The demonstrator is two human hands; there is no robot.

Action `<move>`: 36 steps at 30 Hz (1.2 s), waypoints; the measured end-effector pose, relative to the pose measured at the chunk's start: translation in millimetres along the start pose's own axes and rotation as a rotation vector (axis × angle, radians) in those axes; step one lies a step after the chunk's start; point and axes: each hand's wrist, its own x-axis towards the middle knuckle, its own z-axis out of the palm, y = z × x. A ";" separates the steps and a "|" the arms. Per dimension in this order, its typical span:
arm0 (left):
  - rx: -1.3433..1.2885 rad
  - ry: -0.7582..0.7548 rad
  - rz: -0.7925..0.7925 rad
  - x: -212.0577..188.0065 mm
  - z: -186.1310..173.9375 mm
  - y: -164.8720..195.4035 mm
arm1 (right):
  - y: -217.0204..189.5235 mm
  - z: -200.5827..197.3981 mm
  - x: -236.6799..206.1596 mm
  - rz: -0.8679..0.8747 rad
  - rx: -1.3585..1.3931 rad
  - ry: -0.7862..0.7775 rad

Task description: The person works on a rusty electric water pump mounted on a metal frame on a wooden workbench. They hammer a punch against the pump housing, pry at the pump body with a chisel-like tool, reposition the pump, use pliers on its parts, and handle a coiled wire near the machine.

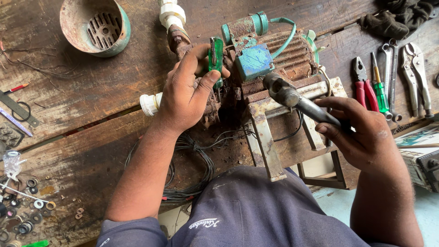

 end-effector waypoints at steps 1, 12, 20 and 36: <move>0.001 0.001 0.000 -0.5 0.4 -1.2 | 0.0 0.1 0.0 0.012 0.007 -0.006; 0.252 -0.116 -0.050 -8.4 3.9 -8.0 | -3.0 0.3 -1.3 0.039 0.019 0.002; 0.309 -0.123 -0.022 -5.9 0.1 -9.3 | -2.2 -0.3 -4.2 0.016 0.026 0.008; 0.309 -0.033 -0.039 -15.6 9.2 -14.4 | 2.9 -8.0 -10.6 0.061 -0.004 0.064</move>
